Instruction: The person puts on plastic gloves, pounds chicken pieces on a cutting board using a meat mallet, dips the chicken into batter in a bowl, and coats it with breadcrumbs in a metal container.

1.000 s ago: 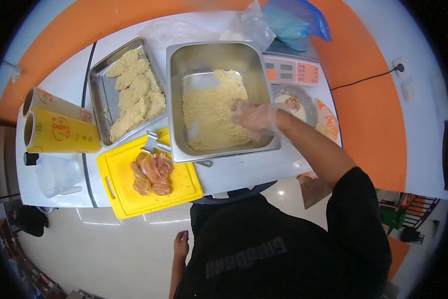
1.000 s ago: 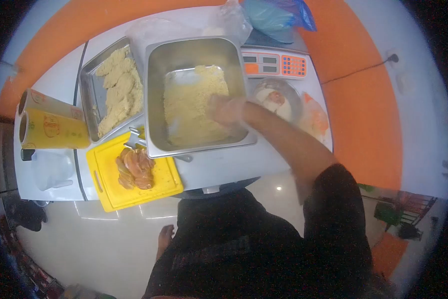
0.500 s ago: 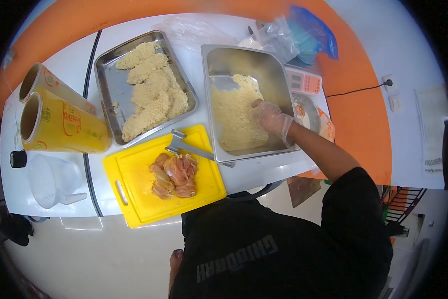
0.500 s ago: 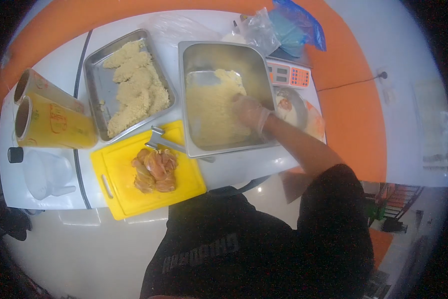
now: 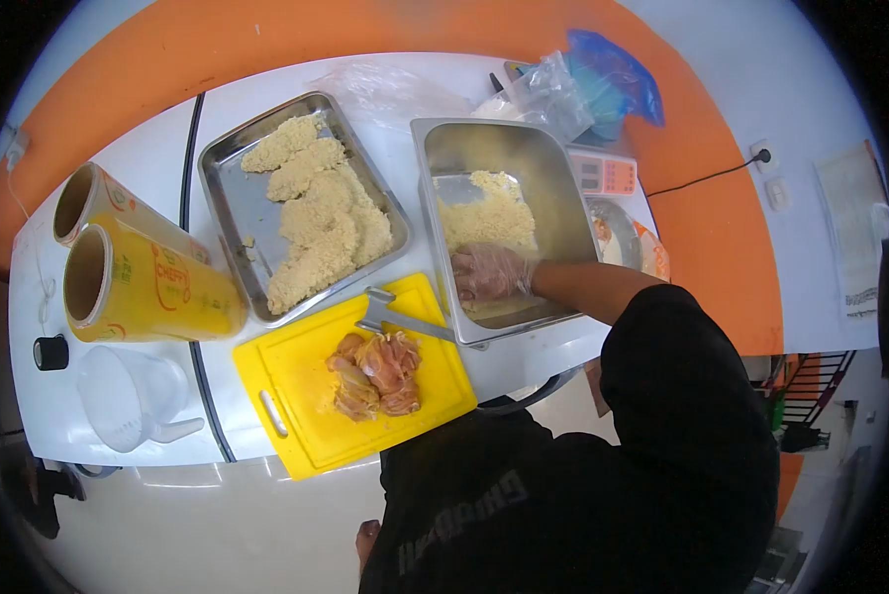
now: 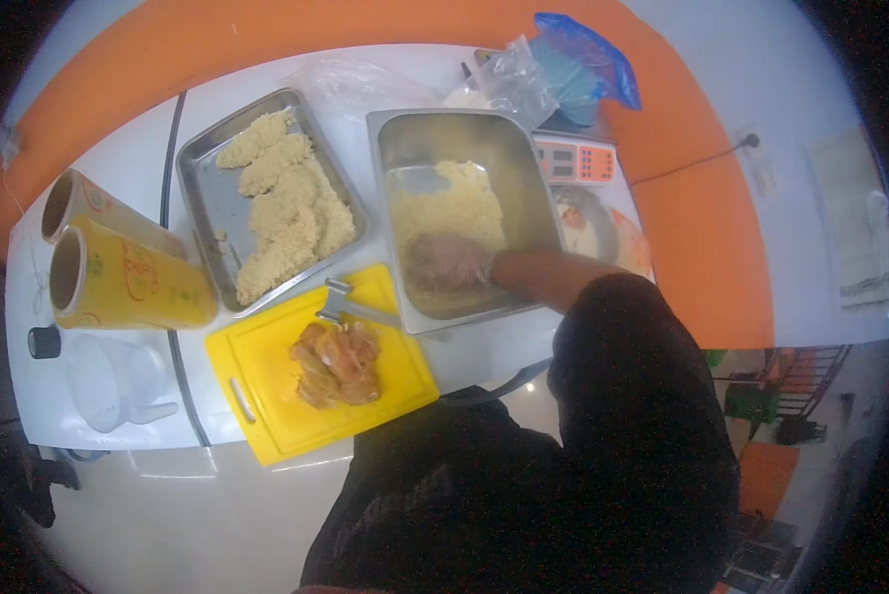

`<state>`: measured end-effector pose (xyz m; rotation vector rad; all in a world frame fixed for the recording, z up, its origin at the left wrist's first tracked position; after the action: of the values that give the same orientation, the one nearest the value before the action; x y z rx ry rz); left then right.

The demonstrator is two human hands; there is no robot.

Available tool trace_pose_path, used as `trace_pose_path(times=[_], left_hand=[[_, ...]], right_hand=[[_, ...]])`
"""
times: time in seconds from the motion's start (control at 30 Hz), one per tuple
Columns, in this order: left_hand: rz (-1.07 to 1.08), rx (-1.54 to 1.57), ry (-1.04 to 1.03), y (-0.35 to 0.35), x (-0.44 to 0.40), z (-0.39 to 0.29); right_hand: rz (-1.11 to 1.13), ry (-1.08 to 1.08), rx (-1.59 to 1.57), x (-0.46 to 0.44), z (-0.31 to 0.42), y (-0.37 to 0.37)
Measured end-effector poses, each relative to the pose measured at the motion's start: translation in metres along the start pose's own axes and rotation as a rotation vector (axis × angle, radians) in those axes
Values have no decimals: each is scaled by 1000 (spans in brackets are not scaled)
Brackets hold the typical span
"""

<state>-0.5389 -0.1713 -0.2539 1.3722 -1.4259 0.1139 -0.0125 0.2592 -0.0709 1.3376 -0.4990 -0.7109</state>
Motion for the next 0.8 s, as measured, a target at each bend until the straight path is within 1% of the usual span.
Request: trace_pose_path(times=[0.07, 0.13, 0.2, 0.23, 0.3, 0.33, 0.4, 0.43, 0.5, 0.53, 0.57, 0.6, 0.63, 0.67, 0.7, 0.8], left_hand=[[21, 23, 47, 2, 7, 4], [10, 50, 81, 0, 13, 4], [81, -85, 2, 8, 14, -23], [117, -155, -36, 15, 17, -36], [54, 26, -6, 17, 22, -37], [22, 118, 5, 17, 22, -36], [29, 78, -24, 15, 15, -30], [31, 59, -42, 17, 12, -35], [34, 39, 18, 19, 10, -43], [34, 28, 48, 21, 9, -49], [58, 342, 170, 9, 3, -36], [59, 406, 187, 2, -3, -22], [57, 381, 166, 2, -5, -23], [48, 204, 69, 7, -5, -29], [47, 135, 29, 11, -5, -35], [48, 77, -8, 14, -5, -43]], right_hand=[[-21, -143, -25, -3, -8, -14], [16, -254, 12, -3, -16, -16], [114, -338, 103, -14, -3, 23], [5, -393, 34, -10, -14, 17], [-212, -501, -105, 2, -49, 3], [-278, -546, -38, 4, -58, 11], [-412, -638, 101, 7, -70, 29], [-468, -725, 69, 8, -73, 33], [-582, -902, 4, 12, -78, 40], [-526, -910, 81, 13, -78, 39], [-470, -918, 157, 14, -76, 34], [-413, -927, 232, 14, -75, 29], [-396, -910, 200, 12, -76, 24], [-377, -890, 167, 7, -75, 18], [-357, -871, 132, 2, -74, 13], [-473, -738, -40, -15, -48, 22]])
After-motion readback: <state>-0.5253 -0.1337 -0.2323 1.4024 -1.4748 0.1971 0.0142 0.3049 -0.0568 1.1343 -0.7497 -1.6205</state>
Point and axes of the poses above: each hand's wrist, its own x-axis away from the middle knuckle, its own y-axis out of the back of the hand, z = x × y, the point moved 2 cm from there along -x, towards the middle knuckle, and after that the axes turned 14 degrees about -z, right-handed, at the moved point
